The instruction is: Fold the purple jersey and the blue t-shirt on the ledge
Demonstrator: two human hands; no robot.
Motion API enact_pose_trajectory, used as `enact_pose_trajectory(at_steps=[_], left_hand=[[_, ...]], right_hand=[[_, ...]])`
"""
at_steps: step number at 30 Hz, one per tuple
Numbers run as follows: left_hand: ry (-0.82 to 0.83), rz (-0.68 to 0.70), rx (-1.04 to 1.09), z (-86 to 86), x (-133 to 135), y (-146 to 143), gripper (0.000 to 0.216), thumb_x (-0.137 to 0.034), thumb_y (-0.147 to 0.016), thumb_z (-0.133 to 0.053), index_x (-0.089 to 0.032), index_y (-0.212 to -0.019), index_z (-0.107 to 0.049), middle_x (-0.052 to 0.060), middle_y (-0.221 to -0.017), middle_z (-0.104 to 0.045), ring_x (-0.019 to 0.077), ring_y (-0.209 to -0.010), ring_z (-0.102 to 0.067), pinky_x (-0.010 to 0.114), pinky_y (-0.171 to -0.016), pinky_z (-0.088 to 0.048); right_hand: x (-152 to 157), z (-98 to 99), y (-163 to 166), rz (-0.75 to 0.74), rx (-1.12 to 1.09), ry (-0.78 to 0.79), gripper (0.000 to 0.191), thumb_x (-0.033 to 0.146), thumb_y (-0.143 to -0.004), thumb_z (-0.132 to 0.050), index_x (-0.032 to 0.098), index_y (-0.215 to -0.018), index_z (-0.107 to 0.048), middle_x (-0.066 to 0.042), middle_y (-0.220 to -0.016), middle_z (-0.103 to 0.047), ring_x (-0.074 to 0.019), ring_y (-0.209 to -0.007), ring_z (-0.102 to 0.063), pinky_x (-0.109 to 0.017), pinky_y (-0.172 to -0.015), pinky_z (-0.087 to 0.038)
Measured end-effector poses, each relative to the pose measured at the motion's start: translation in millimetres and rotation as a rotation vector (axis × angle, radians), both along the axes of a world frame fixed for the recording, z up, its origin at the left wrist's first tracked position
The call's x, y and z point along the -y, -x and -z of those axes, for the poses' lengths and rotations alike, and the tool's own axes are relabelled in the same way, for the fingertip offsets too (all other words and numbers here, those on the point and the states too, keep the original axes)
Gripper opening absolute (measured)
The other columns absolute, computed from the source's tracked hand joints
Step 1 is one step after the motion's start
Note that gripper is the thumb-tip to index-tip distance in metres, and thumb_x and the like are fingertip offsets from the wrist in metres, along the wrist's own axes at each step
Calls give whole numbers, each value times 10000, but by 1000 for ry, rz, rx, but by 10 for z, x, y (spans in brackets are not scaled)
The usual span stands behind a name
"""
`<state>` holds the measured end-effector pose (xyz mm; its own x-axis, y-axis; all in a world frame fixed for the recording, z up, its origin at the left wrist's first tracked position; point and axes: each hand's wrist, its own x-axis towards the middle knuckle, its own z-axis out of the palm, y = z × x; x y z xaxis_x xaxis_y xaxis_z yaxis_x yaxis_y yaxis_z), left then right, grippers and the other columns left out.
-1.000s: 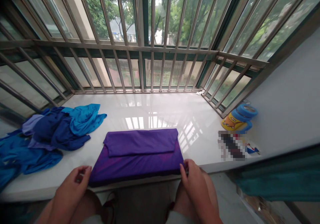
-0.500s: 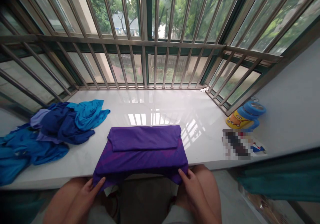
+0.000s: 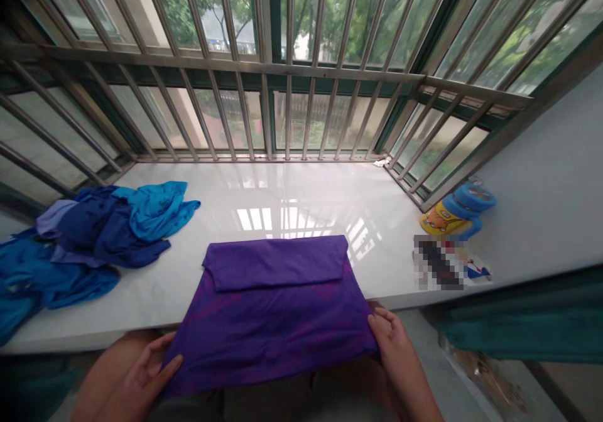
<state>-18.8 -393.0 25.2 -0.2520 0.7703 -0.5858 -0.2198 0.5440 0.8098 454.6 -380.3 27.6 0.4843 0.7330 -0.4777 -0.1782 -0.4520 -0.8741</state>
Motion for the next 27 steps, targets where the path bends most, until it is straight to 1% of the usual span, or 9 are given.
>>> enact_pose_trajectory(at_steps=[3,6,10,13,15,19,22,25,27], left_hand=[[-35,33,14,-73,-37,30,871,-491,-573,-1045,-302,-1352,-705,75,-1224,-836,365,-1272,-737,440,-1003,-664],[-57,44,85,-149,-275,41,650,-447,-658,-997,-227,-1227,-772,100,-1213,-828,346,-1195,-768,369,-939,-676],[-69,-122,303,-267,-965,-52,245,-190,-841,-774,-170,-1085,-766,118,-1177,-821,250,-1015,-814,337,-861,-690],[-116,-183,416,-275,-1480,-165,154,-136,-981,-566,-158,-1056,-699,173,-1267,-789,232,-1105,-801,336,-888,-686],[-138,-155,380,-197,-1690,-217,116,-149,-1012,-562,-159,-1062,-666,203,-1336,-754,237,-1154,-786,334,-916,-676],[-196,-72,105,90,-1832,-207,326,-210,-914,-775,-206,-1210,-638,180,-1378,-724,251,-1158,-777,399,-1007,-649],[-325,44,-273,256,-1913,-141,377,-327,-894,-767,-234,-1239,-646,137,-1392,-720,278,-1248,-734,454,-1077,-615],[-471,293,-732,292,-2096,-87,405,-388,-933,-657,-228,-1304,-669,128,-1409,-726,317,-1352,-668,499,-1174,-538],[-531,486,-972,258,-2266,-66,472,-373,-915,-659,-199,-1353,-678,150,-1440,-712,341,-1399,-626,509,-1244,-455]], right_hand=[[-60,-154,-5,33,-67,-42,771,552,-687,-973,265,-1317,-633,7,-923,-784,-118,-582,-617,-195,-479,-464],[-277,-303,-50,-13,-182,-94,631,443,-691,-988,229,-1215,-709,13,-830,-752,-117,-602,-628,-199,-537,-533],[-809,-417,-64,-25,-267,-166,470,326,-746,-944,222,-1167,-762,-25,-938,-788,-148,-744,-736,-217,-652,-623],[-1254,-341,-9,-28,-268,-194,403,230,-794,-862,226,-1179,-745,-58,-1049,-797,-179,-898,-791,-232,-730,-655],[-1486,-211,27,-62,-158,-146,375,200,-809,-802,225,-1172,-711,-75,-1089,-788,-198,-957,-800,-273,-787,-674],[-1711,84,6,-152,141,-21,472,258,-804,-771,222,-1260,-652,-110,-1193,-744,-243,-969,-787,-374,-795,-691],[-1757,212,-70,-186,402,-51,626,308,-816,-752,202,-1415,-605,-162,-1368,-672,-293,-1072,-754,-469,-949,-660],[-1818,250,-122,-389,937,-188,619,344,-912,-658,140,-1491,-579,-220,-1480,-608,-358,-1319,-653,-517,-1190,-505],[-1894,233,-135,-596,1174,-243,590,323,-958,-613,131,-1514,-570,-223,-1525,-597,-365,-1443,-561,-519,-1262,-414]])
